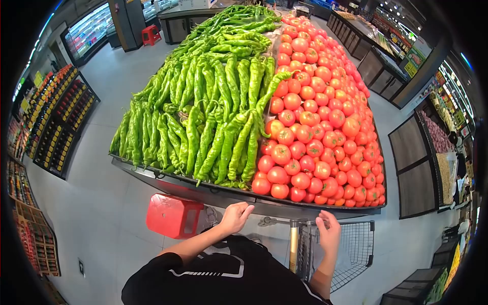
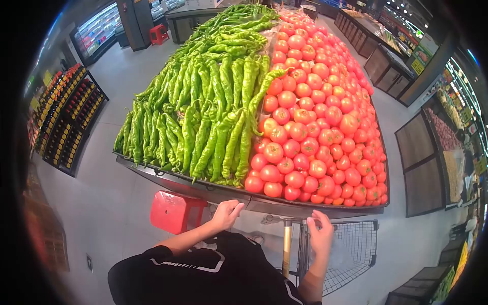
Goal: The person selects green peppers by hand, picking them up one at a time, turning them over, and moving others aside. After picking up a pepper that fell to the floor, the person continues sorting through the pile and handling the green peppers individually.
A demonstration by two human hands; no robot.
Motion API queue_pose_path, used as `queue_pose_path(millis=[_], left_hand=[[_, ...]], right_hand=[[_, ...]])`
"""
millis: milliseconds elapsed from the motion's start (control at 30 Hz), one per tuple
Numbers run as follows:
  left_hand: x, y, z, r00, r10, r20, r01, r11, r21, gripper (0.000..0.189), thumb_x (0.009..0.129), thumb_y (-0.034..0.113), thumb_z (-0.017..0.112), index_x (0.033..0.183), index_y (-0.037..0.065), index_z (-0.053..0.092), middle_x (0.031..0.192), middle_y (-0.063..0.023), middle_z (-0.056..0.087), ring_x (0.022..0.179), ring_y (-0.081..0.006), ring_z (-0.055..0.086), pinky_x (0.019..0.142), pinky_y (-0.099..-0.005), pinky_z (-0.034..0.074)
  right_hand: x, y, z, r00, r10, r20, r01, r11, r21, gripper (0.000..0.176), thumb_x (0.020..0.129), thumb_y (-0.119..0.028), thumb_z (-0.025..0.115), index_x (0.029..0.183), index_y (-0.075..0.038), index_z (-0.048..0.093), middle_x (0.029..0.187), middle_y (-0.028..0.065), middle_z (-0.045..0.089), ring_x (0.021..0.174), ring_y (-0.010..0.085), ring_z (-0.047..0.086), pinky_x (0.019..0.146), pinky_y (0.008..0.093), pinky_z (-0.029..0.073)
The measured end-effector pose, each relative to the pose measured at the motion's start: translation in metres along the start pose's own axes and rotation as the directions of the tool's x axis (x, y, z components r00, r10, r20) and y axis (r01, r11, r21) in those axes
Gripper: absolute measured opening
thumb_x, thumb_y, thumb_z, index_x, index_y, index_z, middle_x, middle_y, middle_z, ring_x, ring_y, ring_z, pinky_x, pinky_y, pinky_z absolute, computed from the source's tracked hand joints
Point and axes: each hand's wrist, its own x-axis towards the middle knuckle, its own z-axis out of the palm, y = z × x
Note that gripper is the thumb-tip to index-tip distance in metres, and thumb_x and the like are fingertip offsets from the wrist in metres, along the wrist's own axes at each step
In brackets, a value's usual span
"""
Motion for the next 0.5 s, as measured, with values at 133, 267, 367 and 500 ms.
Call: queue_pose_path(millis=[133, 267, 367, 500], left_hand=[[0.024, -0.01, -0.045, 0.996, 0.0, -0.093, -0.026, 0.963, -0.269, 0.035, 0.102, 0.019, 0.056, 0.074, -0.001, 0.055, 0.073, -0.0162, 0.056, 0.069, -0.0307, 0.059, 0.065, -0.0397, 0.046], [0.034, -0.033, -0.117, 0.987, 0.144, -0.069, -0.145, 0.989, -0.008, 0.031, 0.098, 0.016, 0.064, 0.075, -0.002, 0.052, 0.07, -0.0183, 0.05, 0.066, -0.0359, 0.055, 0.061, -0.0438, 0.044], [0.041, -0.041, -0.157, 0.928, 0.256, -0.27, -0.24, 0.967, 0.09, 0.021, 0.095, 0.014, 0.066, 0.083, -0.001, 0.059, 0.077, -0.0149, 0.057, 0.069, -0.0342, 0.058, 0.062, -0.041, 0.047], [0.053, -0.059, -0.199, 0.89, 0.368, -0.27, -0.324, 0.926, 0.196, 0.014, 0.091, 0.012, 0.068, 0.095, 0.0, 0.061, 0.09, -0.016, 0.062, 0.082, -0.0354, 0.061, 0.071, -0.0412, 0.05]], right_hand=[[0.039, -0.026, 0.062, 0.999, -0.002, 0.042, -0.008, 0.97, 0.241, 0.027, 0.095, -0.008, 0.068, 0.118, 0.005, 0.065, 0.104, 0.0086, 0.07, 0.098, 0.0153, 0.066, 0.089, 0.0298, 0.052], [0.095, -0.064, 0.141, 0.996, -0.056, 0.075, 0.028, 0.945, 0.326, 0.027, 0.096, -0.008, 0.068, 0.121, 0.003, 0.064, 0.11, 0.0079, 0.069, 0.104, 0.0154, 0.064, 0.093, 0.03, 0.051], [0.165, -0.102, 0.191, 0.989, -0.149, 0.016, 0.14, 0.954, 0.264, 0.04, 0.096, -0.014, 0.069, 0.132, 0.002, 0.059, 0.126, 0.0154, 0.066, 0.119, 0.0221, 0.062, 0.103, 0.0343, 0.048], [0.273, -0.129, 0.25, 0.977, -0.205, -0.066, 0.213, 0.962, 0.168, 0.053, 0.093, -0.026, 0.074, 0.132, 0.005, 0.055, 0.12, 0.017, 0.065, 0.108, 0.0233, 0.064, 0.094, 0.0338, 0.051]])
